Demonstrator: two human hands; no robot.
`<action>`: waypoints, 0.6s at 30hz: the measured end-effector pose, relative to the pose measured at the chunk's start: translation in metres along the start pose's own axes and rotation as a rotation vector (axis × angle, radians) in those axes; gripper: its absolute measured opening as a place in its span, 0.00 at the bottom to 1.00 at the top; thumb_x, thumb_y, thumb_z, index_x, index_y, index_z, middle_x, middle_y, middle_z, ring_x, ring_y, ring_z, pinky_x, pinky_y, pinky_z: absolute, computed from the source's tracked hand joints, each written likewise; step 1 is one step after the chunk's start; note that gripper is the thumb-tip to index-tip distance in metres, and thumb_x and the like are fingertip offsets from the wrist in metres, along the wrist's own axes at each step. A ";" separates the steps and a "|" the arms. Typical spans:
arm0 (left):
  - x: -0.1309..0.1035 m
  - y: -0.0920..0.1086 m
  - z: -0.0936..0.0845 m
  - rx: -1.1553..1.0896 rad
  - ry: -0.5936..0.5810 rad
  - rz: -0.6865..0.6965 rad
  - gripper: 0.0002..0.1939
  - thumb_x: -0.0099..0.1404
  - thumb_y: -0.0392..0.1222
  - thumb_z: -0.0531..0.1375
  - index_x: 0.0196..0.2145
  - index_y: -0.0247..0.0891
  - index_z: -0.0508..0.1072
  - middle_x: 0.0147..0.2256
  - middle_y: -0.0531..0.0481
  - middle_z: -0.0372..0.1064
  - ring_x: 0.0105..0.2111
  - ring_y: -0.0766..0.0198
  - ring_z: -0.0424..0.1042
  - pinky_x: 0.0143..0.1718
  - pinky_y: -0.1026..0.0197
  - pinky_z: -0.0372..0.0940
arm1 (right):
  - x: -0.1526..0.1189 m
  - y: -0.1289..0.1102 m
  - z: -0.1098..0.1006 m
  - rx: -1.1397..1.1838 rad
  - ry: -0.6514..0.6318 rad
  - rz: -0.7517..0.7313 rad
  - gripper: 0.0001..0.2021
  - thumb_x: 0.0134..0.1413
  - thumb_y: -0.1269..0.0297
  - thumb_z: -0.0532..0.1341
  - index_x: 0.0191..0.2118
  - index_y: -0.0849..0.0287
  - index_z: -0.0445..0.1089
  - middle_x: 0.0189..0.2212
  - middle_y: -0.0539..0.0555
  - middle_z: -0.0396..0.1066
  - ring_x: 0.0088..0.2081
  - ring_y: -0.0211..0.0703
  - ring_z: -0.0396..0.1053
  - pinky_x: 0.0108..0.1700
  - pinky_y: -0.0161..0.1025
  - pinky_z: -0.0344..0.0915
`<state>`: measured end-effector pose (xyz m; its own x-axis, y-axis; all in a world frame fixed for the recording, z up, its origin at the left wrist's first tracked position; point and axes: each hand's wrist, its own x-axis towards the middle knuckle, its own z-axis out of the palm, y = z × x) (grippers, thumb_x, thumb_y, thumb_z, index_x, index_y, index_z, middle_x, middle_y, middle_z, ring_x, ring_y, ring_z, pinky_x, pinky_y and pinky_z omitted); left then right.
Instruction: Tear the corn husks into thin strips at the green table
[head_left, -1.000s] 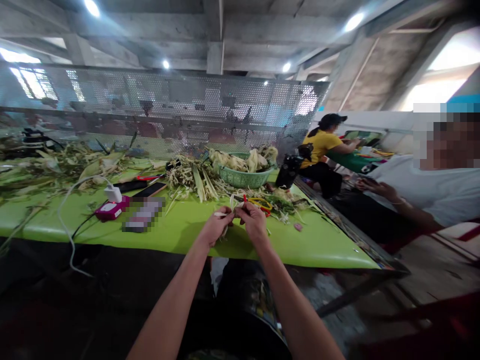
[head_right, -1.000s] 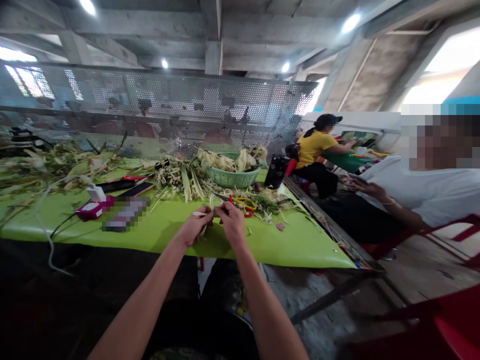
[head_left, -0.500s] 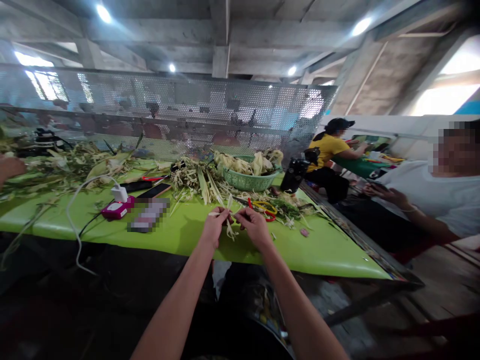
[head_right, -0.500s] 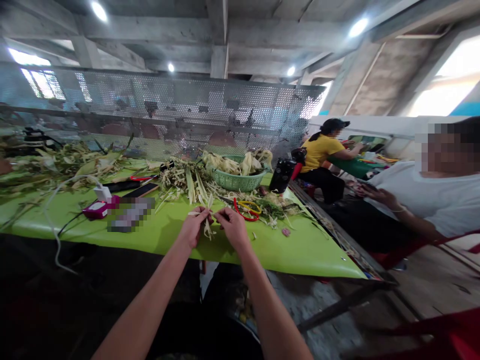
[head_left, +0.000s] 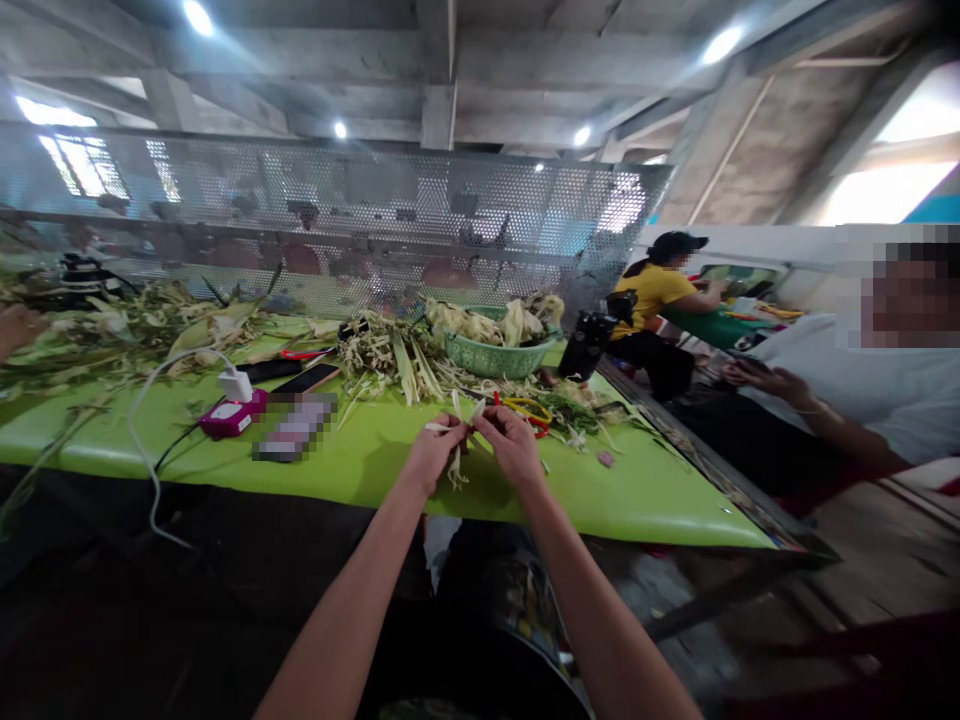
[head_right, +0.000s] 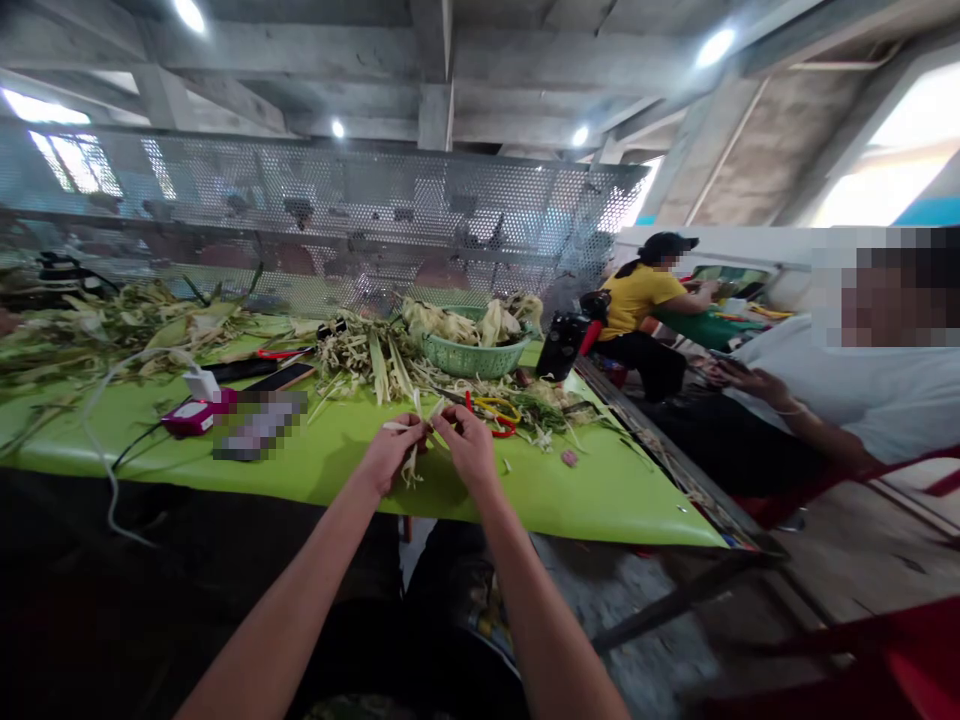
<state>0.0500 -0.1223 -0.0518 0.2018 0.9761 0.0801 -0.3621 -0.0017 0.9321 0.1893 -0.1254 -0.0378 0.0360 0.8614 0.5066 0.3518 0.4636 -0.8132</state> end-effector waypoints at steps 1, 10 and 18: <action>-0.001 0.001 0.001 0.029 -0.015 0.001 0.16 0.50 0.49 0.65 0.27 0.36 0.66 0.17 0.56 0.62 0.16 0.73 0.59 0.18 0.69 0.52 | 0.000 -0.001 0.000 -0.009 0.014 -0.003 0.13 0.52 0.53 0.59 0.28 0.58 0.67 0.24 0.49 0.65 0.26 0.38 0.60 0.29 0.35 0.57; -0.005 0.008 0.005 0.249 -0.096 0.068 0.17 0.52 0.53 0.63 0.25 0.35 0.68 0.17 0.56 0.61 0.17 0.73 0.57 0.19 0.68 0.50 | -0.001 -0.001 0.001 0.015 0.082 0.069 0.12 0.50 0.55 0.60 0.26 0.58 0.65 0.19 0.46 0.59 0.21 0.35 0.55 0.23 0.34 0.54; 0.001 0.003 -0.001 -0.182 0.040 -0.001 0.16 0.49 0.49 0.66 0.28 0.36 0.67 0.18 0.56 0.64 0.17 0.72 0.62 0.21 0.68 0.57 | 0.000 0.000 0.001 0.083 -0.099 0.131 0.17 0.50 0.47 0.60 0.28 0.59 0.66 0.20 0.48 0.61 0.21 0.34 0.55 0.21 0.32 0.54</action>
<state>0.0486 -0.1212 -0.0494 0.1677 0.9839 0.0617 -0.5216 0.0354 0.8525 0.1886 -0.1254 -0.0374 -0.0169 0.9297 0.3680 0.2714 0.3585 -0.8932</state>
